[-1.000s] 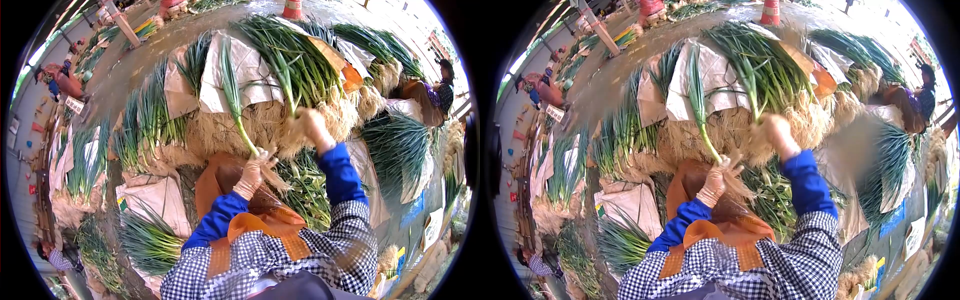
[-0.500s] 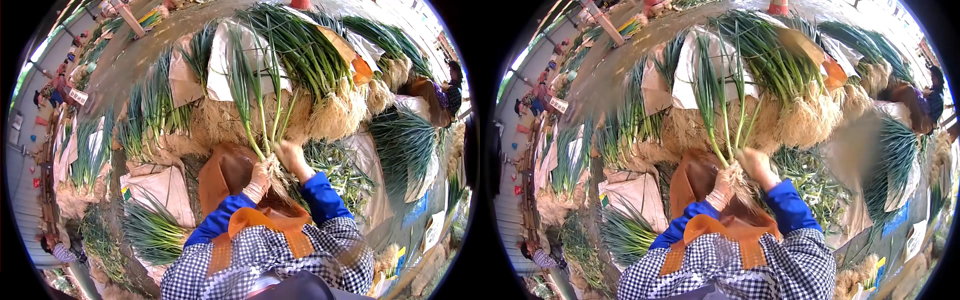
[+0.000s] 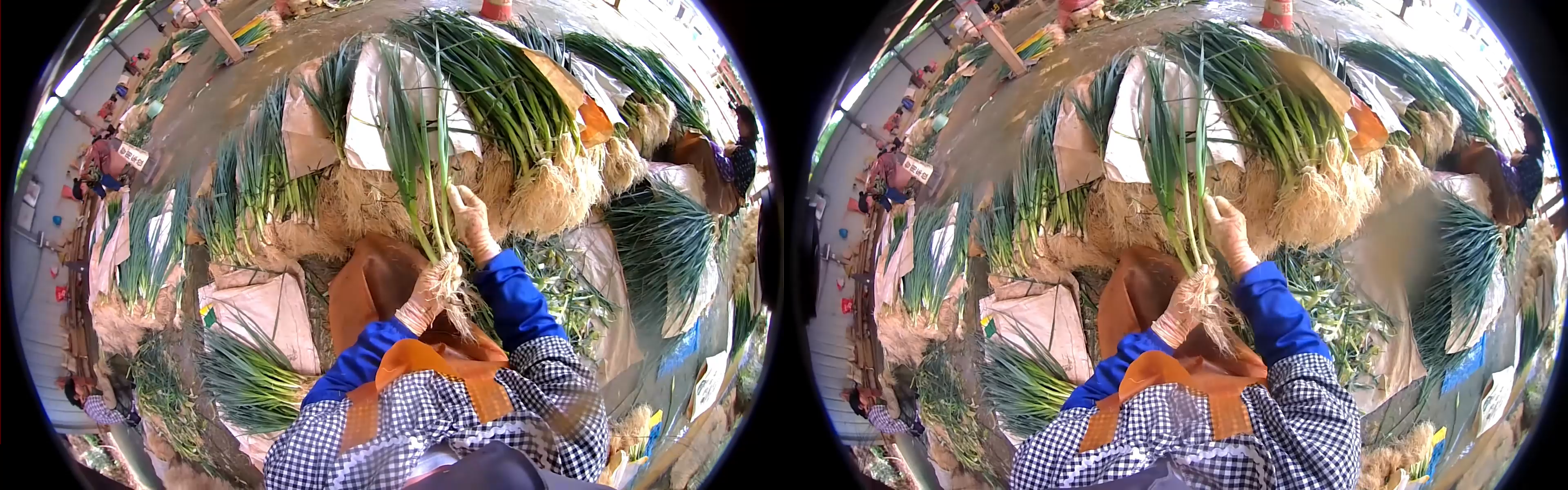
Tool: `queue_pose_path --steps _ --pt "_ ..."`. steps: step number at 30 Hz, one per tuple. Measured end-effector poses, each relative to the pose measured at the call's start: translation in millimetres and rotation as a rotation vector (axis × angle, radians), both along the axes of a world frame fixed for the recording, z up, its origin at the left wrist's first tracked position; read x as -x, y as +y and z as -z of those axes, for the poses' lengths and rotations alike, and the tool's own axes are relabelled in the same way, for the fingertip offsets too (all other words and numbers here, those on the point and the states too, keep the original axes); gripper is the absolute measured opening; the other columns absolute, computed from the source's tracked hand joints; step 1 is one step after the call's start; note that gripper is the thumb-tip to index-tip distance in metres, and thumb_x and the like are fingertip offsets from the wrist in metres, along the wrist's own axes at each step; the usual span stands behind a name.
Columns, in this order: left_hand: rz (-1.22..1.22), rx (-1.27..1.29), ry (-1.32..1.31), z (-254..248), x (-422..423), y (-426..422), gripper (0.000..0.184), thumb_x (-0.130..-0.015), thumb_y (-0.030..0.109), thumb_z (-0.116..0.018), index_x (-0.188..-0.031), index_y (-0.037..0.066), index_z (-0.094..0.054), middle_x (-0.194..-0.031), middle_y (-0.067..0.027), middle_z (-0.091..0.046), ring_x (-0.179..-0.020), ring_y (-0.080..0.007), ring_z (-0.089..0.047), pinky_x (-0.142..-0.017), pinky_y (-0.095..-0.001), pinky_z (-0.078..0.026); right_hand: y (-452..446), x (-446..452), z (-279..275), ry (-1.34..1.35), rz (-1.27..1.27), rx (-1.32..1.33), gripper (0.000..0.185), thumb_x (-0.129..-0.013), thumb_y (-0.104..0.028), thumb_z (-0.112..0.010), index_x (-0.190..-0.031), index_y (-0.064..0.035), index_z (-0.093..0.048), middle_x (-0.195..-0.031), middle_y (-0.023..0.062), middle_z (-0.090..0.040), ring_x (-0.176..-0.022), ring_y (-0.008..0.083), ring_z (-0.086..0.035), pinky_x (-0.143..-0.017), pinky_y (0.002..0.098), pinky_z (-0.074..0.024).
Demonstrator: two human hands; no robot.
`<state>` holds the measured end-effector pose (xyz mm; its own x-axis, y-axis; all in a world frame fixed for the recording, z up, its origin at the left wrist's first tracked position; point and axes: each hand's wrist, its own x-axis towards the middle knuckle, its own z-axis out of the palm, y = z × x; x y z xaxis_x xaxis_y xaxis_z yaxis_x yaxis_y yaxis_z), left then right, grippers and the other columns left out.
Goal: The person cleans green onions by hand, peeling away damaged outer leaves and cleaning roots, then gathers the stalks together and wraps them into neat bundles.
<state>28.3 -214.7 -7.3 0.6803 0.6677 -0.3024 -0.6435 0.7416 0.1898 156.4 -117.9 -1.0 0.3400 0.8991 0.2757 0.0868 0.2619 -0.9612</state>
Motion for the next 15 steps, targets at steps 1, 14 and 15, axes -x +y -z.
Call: queue_pose_path --steps 1,14,15 --pt "-0.004 0.005 -0.002 -7 0 -3 0.012 -0.091 0.015 -0.055 -0.098 0.005 -0.056 -0.071 -0.0013 -0.053 -0.058 -0.0109 -0.051 -0.051 -0.0208 -0.045 -8 1 5 0.292 -0.07 0.164 0.019 -0.089 -0.021 -0.058 -0.097 -0.0048 -0.064 -0.07 -0.0004 -0.059 -0.064 0.0087 -0.052 -0.058 0.0252 -0.0453" --pt "0.0 0.009 -0.217 -28 15 19 0.04 -0.092 0.015 -0.051 -0.13 0.015 -0.041 -0.077 -0.0037 -0.047 -0.06 -0.0125 -0.049 -0.045 -0.0251 -0.047 -64 -45 -71 -0.564 -0.75 0.569 0.044 -0.091 -0.044 -0.051 -0.105 -0.005 -0.065 -0.09 0.0133 -0.068 -0.086 0.0175 -0.062 -0.082 0.033 -0.0479" --pt "0.041 -0.038 -0.373 -31 18 20 0.04 -0.092 0.014 -0.051 -0.131 0.015 -0.04 -0.076 -0.0051 -0.047 -0.056 -0.0138 -0.048 -0.045 -0.024 -0.047 -76 -33 -77 -0.425 -0.612 0.714 0.046 -0.09 -0.045 -0.052 -0.096 -0.0026 -0.068 -0.079 0.0139 -0.068 -0.081 0.0179 -0.063 -0.079 0.0323 -0.0483"
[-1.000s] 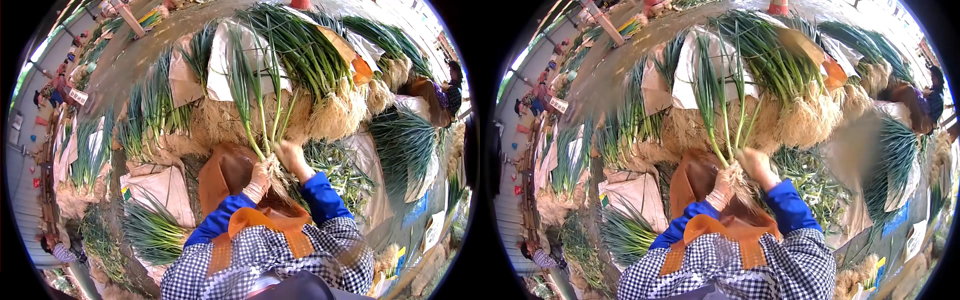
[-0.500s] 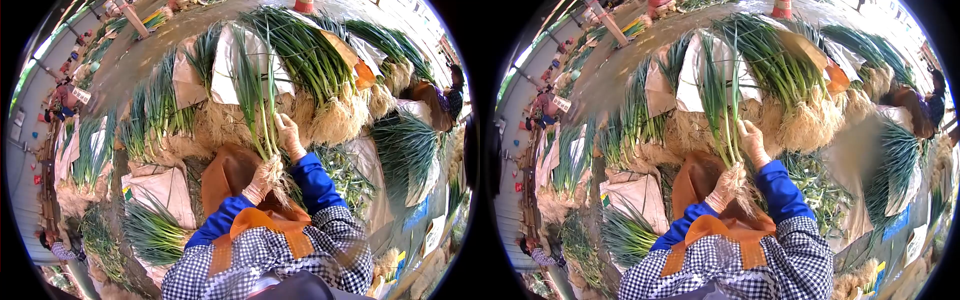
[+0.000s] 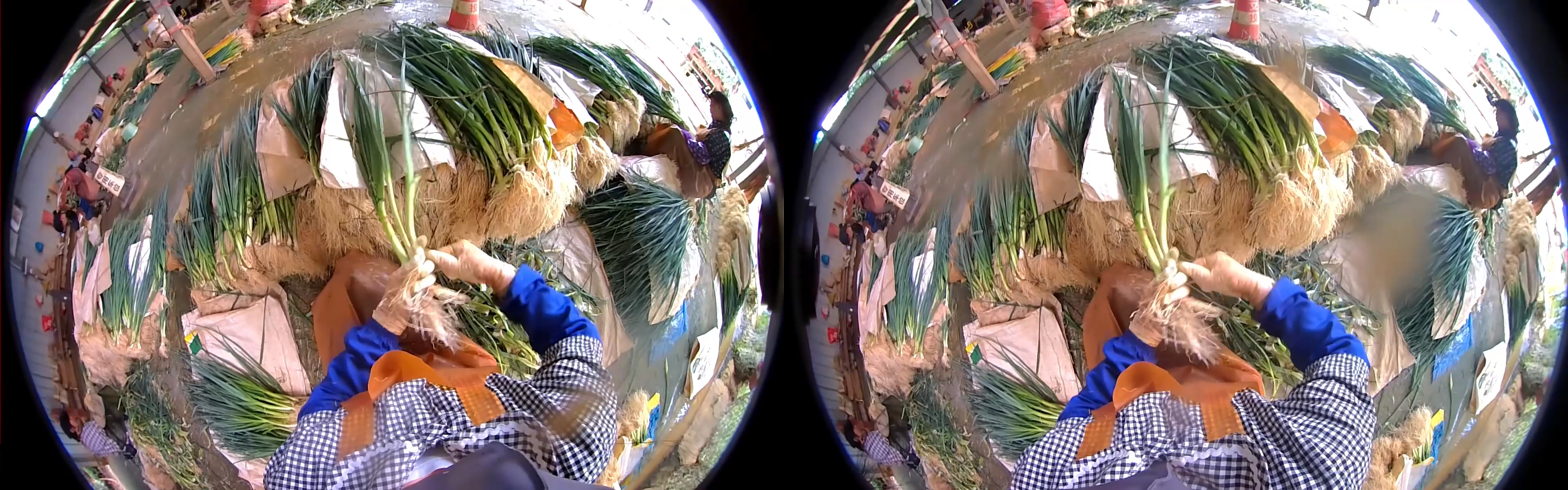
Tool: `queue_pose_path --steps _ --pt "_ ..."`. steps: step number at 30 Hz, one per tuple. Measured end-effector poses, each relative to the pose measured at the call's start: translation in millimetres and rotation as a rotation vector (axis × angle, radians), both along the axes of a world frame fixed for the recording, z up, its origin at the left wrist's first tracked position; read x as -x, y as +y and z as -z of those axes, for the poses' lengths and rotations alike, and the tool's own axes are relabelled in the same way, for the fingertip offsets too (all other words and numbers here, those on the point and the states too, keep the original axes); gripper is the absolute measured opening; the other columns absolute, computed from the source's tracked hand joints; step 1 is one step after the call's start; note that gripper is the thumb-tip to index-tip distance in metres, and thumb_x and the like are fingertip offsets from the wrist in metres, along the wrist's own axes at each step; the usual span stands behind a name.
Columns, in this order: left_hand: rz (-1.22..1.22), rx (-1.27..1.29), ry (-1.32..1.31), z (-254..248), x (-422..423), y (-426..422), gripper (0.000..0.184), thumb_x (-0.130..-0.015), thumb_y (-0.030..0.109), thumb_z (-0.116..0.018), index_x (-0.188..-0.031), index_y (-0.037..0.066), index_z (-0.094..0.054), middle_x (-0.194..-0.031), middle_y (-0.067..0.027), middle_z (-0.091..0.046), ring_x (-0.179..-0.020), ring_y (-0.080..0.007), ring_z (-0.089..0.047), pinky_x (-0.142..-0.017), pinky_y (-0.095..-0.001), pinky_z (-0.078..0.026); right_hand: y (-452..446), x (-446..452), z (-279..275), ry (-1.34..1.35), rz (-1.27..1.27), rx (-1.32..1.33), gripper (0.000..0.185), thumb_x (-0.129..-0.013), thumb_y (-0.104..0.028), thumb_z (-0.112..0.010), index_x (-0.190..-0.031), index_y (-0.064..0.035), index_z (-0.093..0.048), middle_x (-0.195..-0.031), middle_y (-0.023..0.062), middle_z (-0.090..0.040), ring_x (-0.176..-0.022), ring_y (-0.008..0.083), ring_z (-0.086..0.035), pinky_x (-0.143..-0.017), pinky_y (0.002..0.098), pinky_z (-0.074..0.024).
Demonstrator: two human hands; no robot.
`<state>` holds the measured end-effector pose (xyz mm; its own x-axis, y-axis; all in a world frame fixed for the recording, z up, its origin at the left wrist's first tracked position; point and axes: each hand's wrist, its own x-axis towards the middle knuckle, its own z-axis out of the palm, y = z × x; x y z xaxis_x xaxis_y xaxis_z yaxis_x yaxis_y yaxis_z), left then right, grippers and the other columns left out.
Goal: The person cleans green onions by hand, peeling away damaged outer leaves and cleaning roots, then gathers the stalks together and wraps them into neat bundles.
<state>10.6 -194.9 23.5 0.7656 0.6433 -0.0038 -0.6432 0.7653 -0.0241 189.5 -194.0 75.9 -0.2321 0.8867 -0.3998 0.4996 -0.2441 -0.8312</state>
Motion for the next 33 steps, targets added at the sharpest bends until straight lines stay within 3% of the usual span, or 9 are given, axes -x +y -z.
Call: queue_pose_path --steps 2,5,10,13,16,20,24,28,33 --pt "-0.033 -0.142 -0.113 28 7 6 0.037 -0.093 0.013 -0.048 -0.13 0.013 -0.04 -0.08 -0.0097 -0.052 -0.058 -0.0163 -0.052 -0.047 -0.0233 -0.049 -5 -20 -23 -0.147 -0.176 -0.214 0.046 -0.09 -0.045 -0.051 -0.104 -0.0034 -0.066 -0.082 0.0127 -0.067 -0.077 0.0192 -0.063 -0.077 0.0329 -0.0494" --pt "0.104 -0.266 -0.576 25 18 24 0.028 -0.089 0.009 -0.051 -0.116 0.005 -0.045 -0.097 -0.0178 -0.058 -0.079 -0.0241 -0.062 -0.068 -0.051 -0.055 43 -64 -91 -0.722 -0.076 0.016 0.057 -0.092 -0.051 -0.038 -0.118 -0.0018 -0.051 -0.096 0.0164 -0.064 -0.086 0.0216 -0.061 -0.089 0.0373 -0.045" --pt "-0.074 -0.24 0.33 -1 4 11 0.023 -0.087 0.011 -0.055 -0.109 0.007 -0.051 -0.083 -0.0064 -0.056 -0.073 -0.0184 -0.057 -0.064 -0.0325 -0.054 124 -168 -76 -1.019 0.373 -0.421 0.057 -0.077 -0.057 -0.057 -0.101 -0.0066 -0.066 -0.093 0.0152 -0.066 -0.089 0.0316 -0.063 -0.077 0.0383 -0.0491" --pt "-0.083 -0.24 0.392 8 -20 7 0.021 -0.087 0.011 -0.059 -0.106 0.006 -0.054 -0.087 -0.004 -0.058 -0.083 -0.0166 -0.058 -0.075 -0.0306 -0.051 132 -159 -65 -1.065 0.319 -0.417 0.039 -0.081 -0.044 -0.057 -0.087 -0.007 -0.068 -0.085 0.0142 -0.067 -0.079 0.0299 -0.065 -0.071 0.037 -0.0505" --pt "-0.226 -0.187 0.599 22 -29 4 0.022 -0.085 0.006 -0.06 -0.107 0.005 -0.056 -0.093 -0.0023 -0.06 -0.086 -0.013 -0.06 -0.075 -0.025 -0.052 111 -107 -43 -0.709 0.449 -0.107 0.03 -0.085 -0.038 -0.054 -0.079 -0.0099 -0.064 -0.064 0.0065 -0.059 -0.055 0.0162 -0.057 -0.052 0.0301 -0.0484" --pt "-0.107 -0.297 0.764 4 -53 -15 0.032 -0.083 0.001 -0.06 -0.115 0.004 -0.056 -0.097 -0.0005 -0.061 -0.083 -0.0112 -0.059 -0.075 -0.0242 -0.05 14 -27 -9 -0.549 0.468 -0.751 0.027 -0.076 -0.032 -0.072 -0.078 -0.0093 -0.057 -0.066 0.0037 -0.06 -0.062 0.0152 -0.058 -0.057 0.0295 -0.0482" --pt "-0.1 -0.107 0.761 32 -56 -19 0.023 -0.083 0.003 -0.061 -0.106 0.002 -0.06 -0.091 -0.0037 -0.063 -0.077 -0.0131 -0.06 -0.069 -0.0255 -0.052 10 -25 25 0.514 0.89 -0.413 0.023 -0.083 -0.028 -0.067 -0.094 -0.009 -0.06 -0.081 -0.0003 -0.056 -0.069 0.0096 -0.052 -0.062 0.0249 -0.0434" --pt "-0.104 -0.162 0.831 38 -60 -10 0.017 -0.085 0.006 -0.06 -0.1 -0.001 -0.06 -0.085 -0.0046 -0.063 -0.07 -0.0134 -0.061 -0.06 -0.0245 -0.05 5 -7 43 0.736 0.912 -0.307 0.036 -0.095 -0.037 -0.045 -0.086 -0.0046 -0.059 -0.071 0.0005 -0.057 -0.058 0.0101 -0.05 -0.057 0.024 -0.0431" --pt "-0.191 -0.217 0.901 47 -62 -2 0.017 -0.086 0.007 -0.059 -0.101 -0.001 -0.061 -0.081 -0.0031 -0.062 -0.065 -0.0113 -0.059 -0.054 -0.0218 -0.047 -13 15 67 0.958 1.153 -0.395 0.033 -0.094 -0.038 -0.048 -0.086 -0.0082 -0.058 -0.066 -0.0007 -0.054 -0.051 0.006 -0.044 -0.046 0.0189 -0.0345"
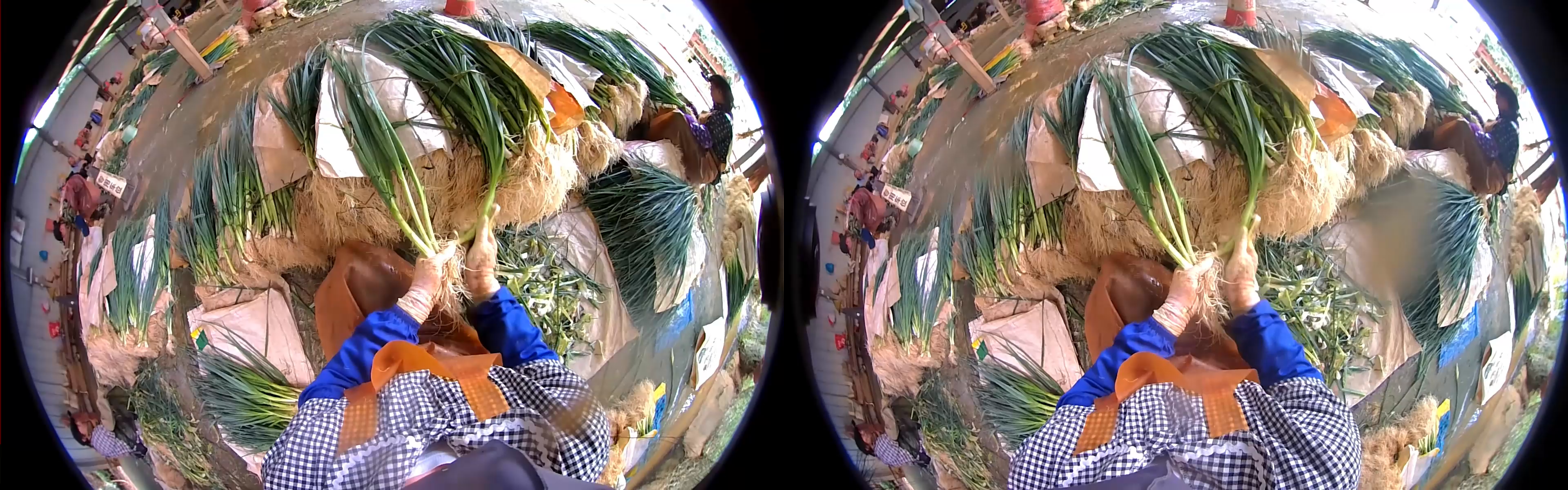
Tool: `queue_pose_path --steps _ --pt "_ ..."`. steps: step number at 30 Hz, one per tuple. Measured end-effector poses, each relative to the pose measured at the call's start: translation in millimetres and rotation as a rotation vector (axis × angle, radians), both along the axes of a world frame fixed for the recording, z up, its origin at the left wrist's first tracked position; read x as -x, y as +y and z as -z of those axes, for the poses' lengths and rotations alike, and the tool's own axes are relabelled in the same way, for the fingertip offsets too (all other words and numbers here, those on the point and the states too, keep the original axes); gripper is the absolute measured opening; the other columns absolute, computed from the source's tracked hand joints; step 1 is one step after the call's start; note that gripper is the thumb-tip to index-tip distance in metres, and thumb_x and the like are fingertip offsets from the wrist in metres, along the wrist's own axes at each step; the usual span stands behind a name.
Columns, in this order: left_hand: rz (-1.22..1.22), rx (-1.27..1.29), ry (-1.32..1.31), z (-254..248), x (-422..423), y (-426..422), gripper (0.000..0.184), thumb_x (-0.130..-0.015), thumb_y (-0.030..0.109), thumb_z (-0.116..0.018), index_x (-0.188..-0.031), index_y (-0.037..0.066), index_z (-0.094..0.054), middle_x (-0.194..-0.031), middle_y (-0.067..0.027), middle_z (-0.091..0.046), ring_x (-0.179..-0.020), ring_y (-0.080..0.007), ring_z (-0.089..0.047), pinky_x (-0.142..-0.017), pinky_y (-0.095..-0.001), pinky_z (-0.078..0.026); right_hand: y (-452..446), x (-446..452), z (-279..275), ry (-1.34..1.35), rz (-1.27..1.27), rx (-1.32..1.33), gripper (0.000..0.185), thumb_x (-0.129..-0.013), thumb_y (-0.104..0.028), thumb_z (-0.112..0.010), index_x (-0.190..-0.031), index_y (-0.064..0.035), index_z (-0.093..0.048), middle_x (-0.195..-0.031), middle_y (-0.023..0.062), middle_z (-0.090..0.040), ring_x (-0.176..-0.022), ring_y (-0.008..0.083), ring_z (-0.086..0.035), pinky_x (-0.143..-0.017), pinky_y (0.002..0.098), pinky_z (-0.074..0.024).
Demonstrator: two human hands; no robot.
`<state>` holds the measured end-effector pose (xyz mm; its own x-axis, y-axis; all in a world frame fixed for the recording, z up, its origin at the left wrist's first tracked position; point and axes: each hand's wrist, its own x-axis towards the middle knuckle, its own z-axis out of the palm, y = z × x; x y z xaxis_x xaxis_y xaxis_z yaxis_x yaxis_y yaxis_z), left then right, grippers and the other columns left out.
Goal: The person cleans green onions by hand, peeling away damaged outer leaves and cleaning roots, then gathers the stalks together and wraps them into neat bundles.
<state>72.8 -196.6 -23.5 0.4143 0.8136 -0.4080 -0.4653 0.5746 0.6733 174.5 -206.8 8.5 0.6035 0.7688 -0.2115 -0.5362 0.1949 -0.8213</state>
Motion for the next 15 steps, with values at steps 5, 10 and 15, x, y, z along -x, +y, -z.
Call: queue_pose_path --steps 5,10,15 --pt "0.107 0.142 -0.101 -10 11 -3 0.017 -0.088 0.01 -0.057 -0.101 0.0 -0.061 -0.082 -0.005 -0.064 -0.067 -0.0132 -0.06 -0.058 -0.0234 -0.051 -73 -6 99 -0.4 -0.329 0.214 0.035 -0.093 -0.04 -0.048 -0.088 -0.0072 -0.061 -0.072 0.0012 -0.056 -0.065 0.008 -0.048 -0.058 0.0226 -0.038" --pt "0.186 0.203 -0.136 -6 22 -3 0.016 -0.089 0.013 -0.054 -0.097 0.001 -0.061 -0.081 -0.0045 -0.064 -0.07 -0.0145 -0.062 -0.061 -0.0259 -0.052 -61 -41 18 -0.467 -0.509 0.316 0.027 -0.094 -0.02 -0.048 -0.114 -0.0072 -0.06 -0.097 0.0042 -0.064 -0.079 0.0075 -0.053 -0.065 0.0214 -0.0431" --pt "0.197 -0.177 -0.006 7 8 -25 0.027 -0.087 0.008 -0.057 -0.113 0.0 -0.058 -0.101 -0.0025 -0.06 -0.091 -0.0135 -0.058 -0.082 -0.0257 -0.047 -17 -22 -4 -0.403 -0.368 0.061 0.015 -0.089 -0.014 -0.058 -0.099 -0.0073 -0.067 -0.084 -0.0005 -0.067 -0.059 0.0046 -0.054 -0.054 0.0188 -0.0452"
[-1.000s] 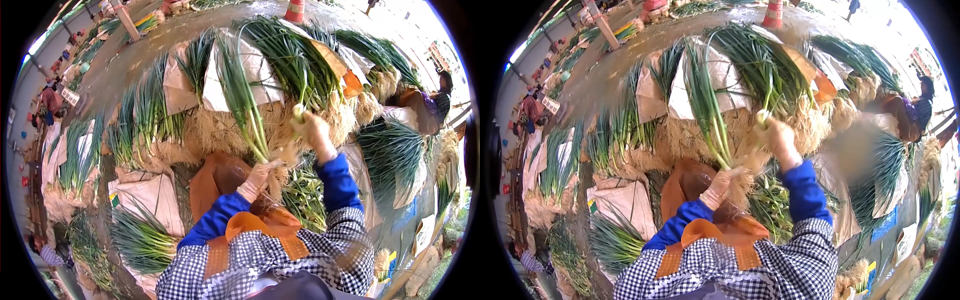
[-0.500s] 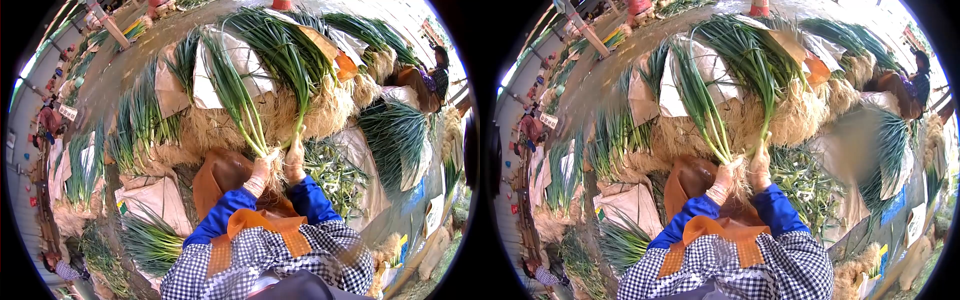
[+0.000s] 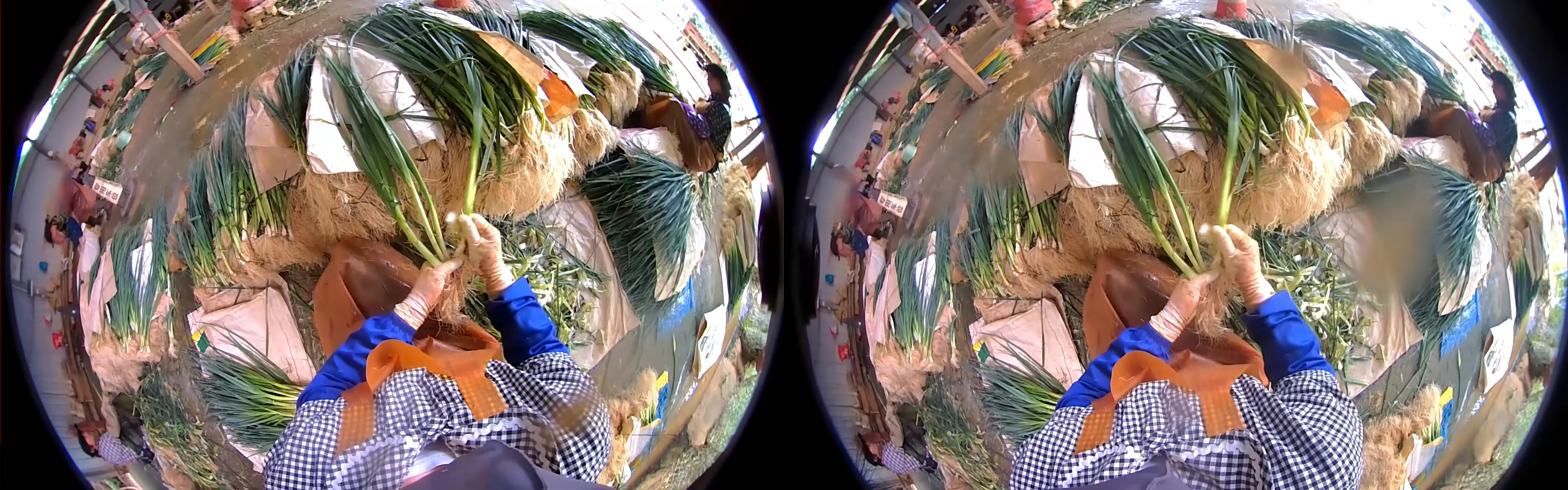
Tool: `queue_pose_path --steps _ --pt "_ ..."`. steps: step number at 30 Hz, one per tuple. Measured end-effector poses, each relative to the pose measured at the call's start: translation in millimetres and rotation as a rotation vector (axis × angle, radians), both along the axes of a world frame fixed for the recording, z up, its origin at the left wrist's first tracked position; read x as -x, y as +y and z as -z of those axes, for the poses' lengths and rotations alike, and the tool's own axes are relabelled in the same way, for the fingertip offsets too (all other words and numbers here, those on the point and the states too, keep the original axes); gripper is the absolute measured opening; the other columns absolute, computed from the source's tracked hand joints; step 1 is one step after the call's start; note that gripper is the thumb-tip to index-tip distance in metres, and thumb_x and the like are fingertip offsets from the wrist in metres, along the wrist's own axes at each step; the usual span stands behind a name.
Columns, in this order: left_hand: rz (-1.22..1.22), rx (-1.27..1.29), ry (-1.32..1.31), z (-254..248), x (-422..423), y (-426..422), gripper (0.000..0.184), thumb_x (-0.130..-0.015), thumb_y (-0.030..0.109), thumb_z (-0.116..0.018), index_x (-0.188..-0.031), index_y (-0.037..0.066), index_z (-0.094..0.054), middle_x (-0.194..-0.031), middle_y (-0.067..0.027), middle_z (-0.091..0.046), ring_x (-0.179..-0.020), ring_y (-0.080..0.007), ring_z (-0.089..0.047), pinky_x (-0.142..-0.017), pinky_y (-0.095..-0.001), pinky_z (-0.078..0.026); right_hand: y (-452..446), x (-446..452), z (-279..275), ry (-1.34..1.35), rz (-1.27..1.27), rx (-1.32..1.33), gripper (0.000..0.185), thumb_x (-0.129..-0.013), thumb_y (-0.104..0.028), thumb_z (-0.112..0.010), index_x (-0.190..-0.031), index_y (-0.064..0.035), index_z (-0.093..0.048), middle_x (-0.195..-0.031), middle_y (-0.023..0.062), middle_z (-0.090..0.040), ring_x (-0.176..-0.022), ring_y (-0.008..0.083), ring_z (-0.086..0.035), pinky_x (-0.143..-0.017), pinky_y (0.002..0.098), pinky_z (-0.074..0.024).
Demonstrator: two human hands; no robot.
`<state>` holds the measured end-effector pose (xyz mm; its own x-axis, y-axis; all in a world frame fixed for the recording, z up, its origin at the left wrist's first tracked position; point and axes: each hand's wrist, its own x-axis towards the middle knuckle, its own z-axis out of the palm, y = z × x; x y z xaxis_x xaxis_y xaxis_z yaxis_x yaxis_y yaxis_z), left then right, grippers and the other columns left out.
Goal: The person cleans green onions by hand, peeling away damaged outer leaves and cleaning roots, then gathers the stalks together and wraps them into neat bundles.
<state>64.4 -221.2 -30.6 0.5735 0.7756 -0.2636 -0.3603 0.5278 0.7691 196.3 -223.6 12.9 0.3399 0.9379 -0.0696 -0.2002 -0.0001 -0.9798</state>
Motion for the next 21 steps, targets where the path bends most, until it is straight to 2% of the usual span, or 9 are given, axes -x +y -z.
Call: queue_pose_path --steps 4,7,8,10,12,14,18,19,21 --pt "-0.104 -0.025 0.08 -7 1 0 0.022 -0.087 0.01 -0.059 -0.106 -0.001 -0.06 -0.095 -0.0016 -0.061 -0.084 -0.012 -0.058 -0.073 -0.0243 -0.049 4 26 -7 -0.333 0.119 -0.088 0.017 -0.091 -0.017 -0.056 -0.095 -0.0063 -0.068 -0.084 0.0037 -0.068 -0.06 0.0059 -0.056 -0.055 0.0184 -0.046" --pt "-0.118 0.192 -0.001 0 5 -6 0.017 -0.086 0.01 -0.061 -0.099 -0.001 -0.063 -0.085 -0.0017 -0.062 -0.073 -0.0114 -0.058 -0.064 -0.0223 -0.048 -1 23 37 0.329 0.153 0.17 0.032 -0.091 -0.031 -0.054 -0.097 -0.0027 -0.067 -0.078 0.0058 -0.068 -0.069 0.0067 -0.058 -0.063 0.0241 -0.0466" --pt "-0.107 0.331 -0.078 6 6 -8 0.016 -0.086 0.01 -0.061 -0.098 0.0 -0.063 -0.081 -0.002 -0.062 -0.068 -0.0116 -0.059 -0.059 -0.0215 -0.047 -9 18 54 -0.101 0.088 0.301 0.04 -0.09 -0.04 -0.049 -0.1 -0.0043 -0.066 -0.083 0.0095 -0.068 -0.074 0.0189 -0.063 -0.065 0.0327 -0.0478" --pt "-0.076 0.401 -0.141 -5 10 -5 0.017 -0.09 0.012 -0.055 -0.101 0.0 -0.061 -0.076 -0.0032 -0.06 -0.062 -0.0135 -0.058 -0.053 -0.0234 -0.047 -37 -10 226 -1.108 -0.299 0.177 0.045 -0.089 -0.041 -0.045 -0.113 -0.0067 -0.061 -0.086 0.0122 -0.068 -0.082 0.0315 -0.064 -0.07 0.04 -0.0487" --pt "-0.055 0.319 -0.07 -32 18 0 0.015 -0.089 0.012 -0.055 -0.098 0.0 -0.06 -0.076 -0.0037 -0.06 -0.062 -0.0134 -0.058 -0.055 -0.0239 -0.047 -65 -22 98 -1.279 -0.769 0.888 0.053 -0.087 -0.04 -0.045 -0.132 -0.0109 -0.045 -0.092 0.0148 -0.067 -0.088 0.0362 -0.063 -0.075 0.0416 -0.0501" --pt "-0.061 0.324 -0.049 -18 20 7 0.014 -0.089 0.01 -0.056 -0.099 0.0 -0.059 -0.075 -0.0037 -0.059 -0.062 -0.0141 -0.058 -0.056 -0.0252 -0.048 -92 -74 194 -1.68 -0.532 0.282 0.065 -0.087 -0.044 -0.045 -0.142 -0.014 -0.028 -0.098 0.0171 -0.065 -0.09 0.035 -0.063 -0.079 0.0417 -0.0505" --pt "0.026 0.498 -0.325 -29 22 4 0.016 -0.089 0.01 -0.054 -0.102 0.002 -0.058 -0.08 -0.005 -0.062 -0.068 -0.0148 -0.062 -0.06 -0.0267 -0.052 -27 -28 -3 -0.594 -0.379 -0.095 0.05 -0.093 -0.029 -0.047 -0.137 -0.0084 -0.036 -0.13 0.0164 -0.048 -0.12 0.0282 -0.046 -0.101 0.0356 -0.036" --pt "0.028 0.587 -0.415 -26 23 3 0.016 -0.09 0.01 -0.053 -0.104 0.002 -0.057 -0.082 -0.0067 -0.063 -0.069 -0.016 -0.063 -0.061 -0.0281 -0.053 -16 -12 0 -0.261 -0.368 -0.176 0.047 -0.092 -0.026 -0.05 -0.134 -0.0074 -0.041 -0.136 0.0162 -0.042 -0.125 0.0264 -0.041 -0.103 0.0349 -0.0325" --pt "0.012 0.558 -0.414 -31 25 1 0.02 -0.089 0.016 -0.055 -0.105 0.004 -0.056 -0.082 -0.0075 -0.062 -0.069 -0.0171 -0.063 -0.062 -0.0297 -0.054 3 4 -19 -0.507 -0.466 -0.295 0.028 -0.089 -0.02 -0.053 -0.113 -0.0041 -0.056 -0.116 0.0159 -0.054 -0.111 0.0308 -0.049 -0.094 0.0375 -0.0392"
